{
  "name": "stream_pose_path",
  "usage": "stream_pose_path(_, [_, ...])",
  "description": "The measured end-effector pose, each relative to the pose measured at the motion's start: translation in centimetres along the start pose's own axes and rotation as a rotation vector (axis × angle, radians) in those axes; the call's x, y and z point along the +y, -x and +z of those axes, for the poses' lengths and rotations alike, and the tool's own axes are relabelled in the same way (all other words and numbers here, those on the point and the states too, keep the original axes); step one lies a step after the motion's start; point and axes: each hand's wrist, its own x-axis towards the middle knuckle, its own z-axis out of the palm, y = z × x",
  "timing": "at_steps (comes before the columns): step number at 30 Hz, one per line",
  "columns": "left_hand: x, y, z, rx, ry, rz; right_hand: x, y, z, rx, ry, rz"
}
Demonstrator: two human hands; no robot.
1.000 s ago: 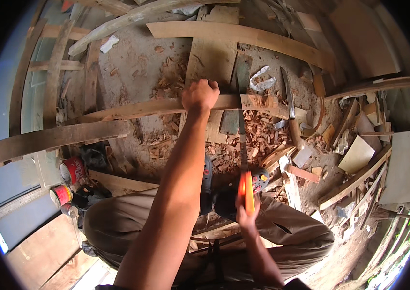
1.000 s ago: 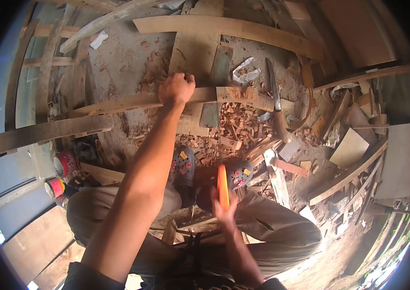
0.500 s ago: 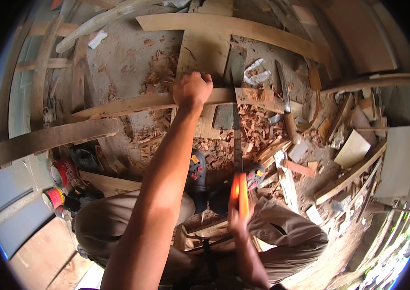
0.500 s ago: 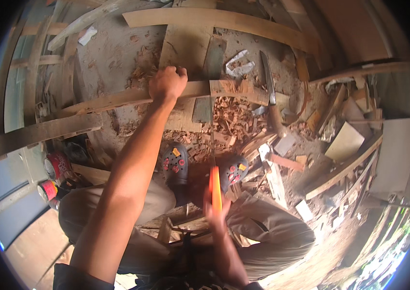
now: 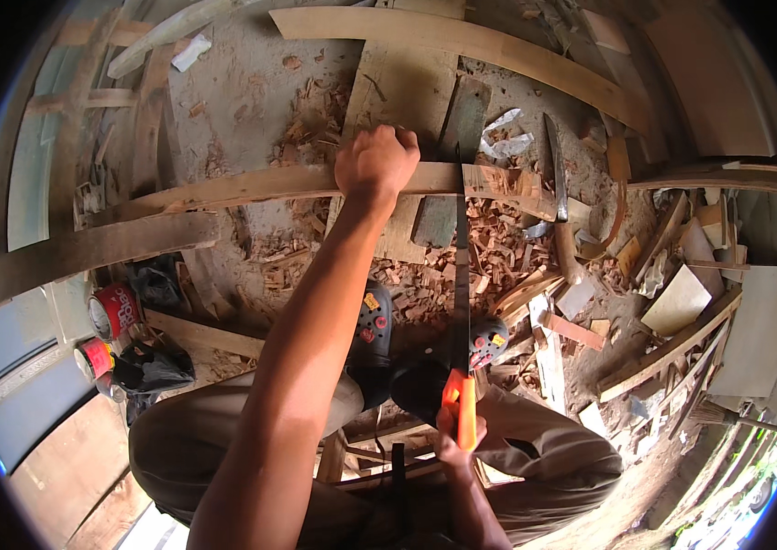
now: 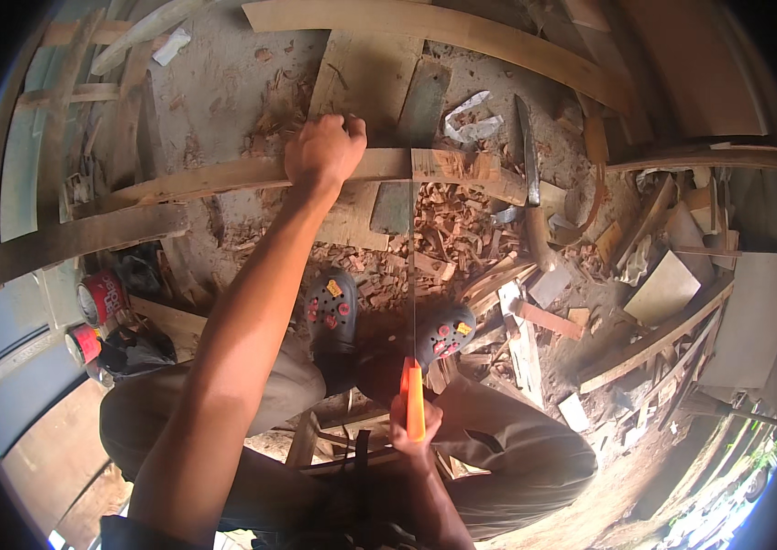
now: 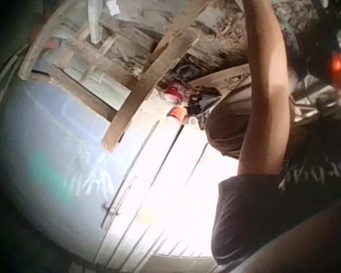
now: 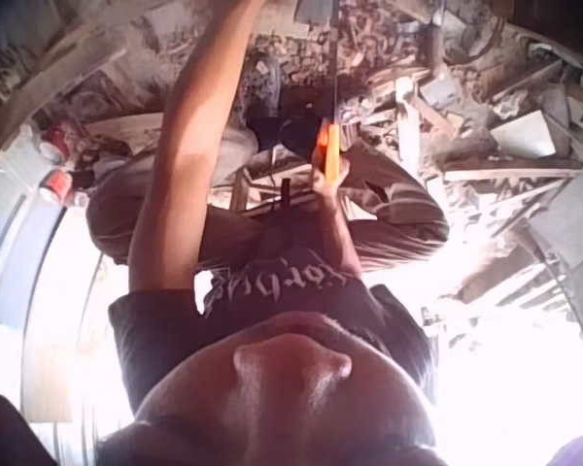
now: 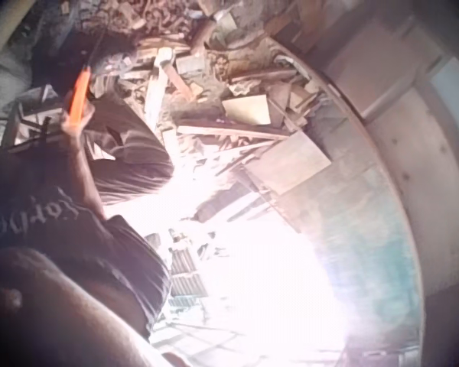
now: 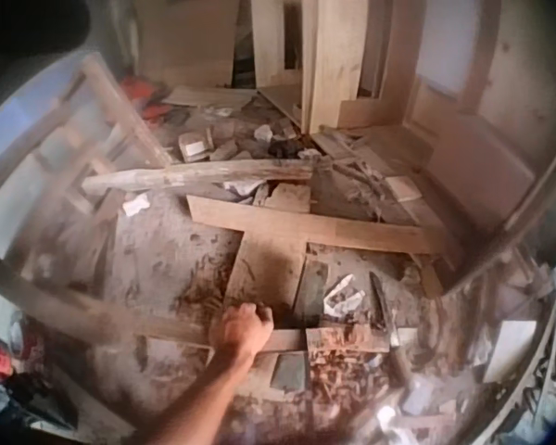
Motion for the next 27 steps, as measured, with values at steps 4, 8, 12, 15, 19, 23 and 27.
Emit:
stream_pose_path(4, [0.3, 0.0, 0.5, 0.047, 0.015, 0.022, -1.1, -14.0, 4.2, 0.204, 0.019, 0.266])
stream_pose_path(8, [0.6, 0.5, 0.9, 0.027, 0.006, 0.110, -0.2, -20.3, 5.1, 0.226, 0.072, 0.194])
stream_pose_path(12, [0.6, -0.3, -0.1, -0.018, 0.013, 0.051, -0.7, -3.9, 0.5, 0.076, 0.276, 0.029])
stream_pose_path(15, [-0.2, -0.1, 0.6, 0.030, -0.013, 0.048, -1.7, -4.0, 0.0, 0.096, 0.118, 0.169])
stream_pose_path(19, [0.9, -0.5, 0.4, 0.014, 0.059, 0.126, -2.4, -23.7, 5.2, 0.203, 0.116, 0.349])
stream_pose_path(23, [-0.3, 0.5, 0.6, 0.027, 0.007, 0.113, 0.0, -14.6, 4.1, 0.159, 0.229, 0.106])
stream_pose_path(27, [-0.8, 0.6, 1.2, 0.095, 0.003, 0.043, -2.9, -0.5, -1.4, 0.019, 0.160, 0.198])
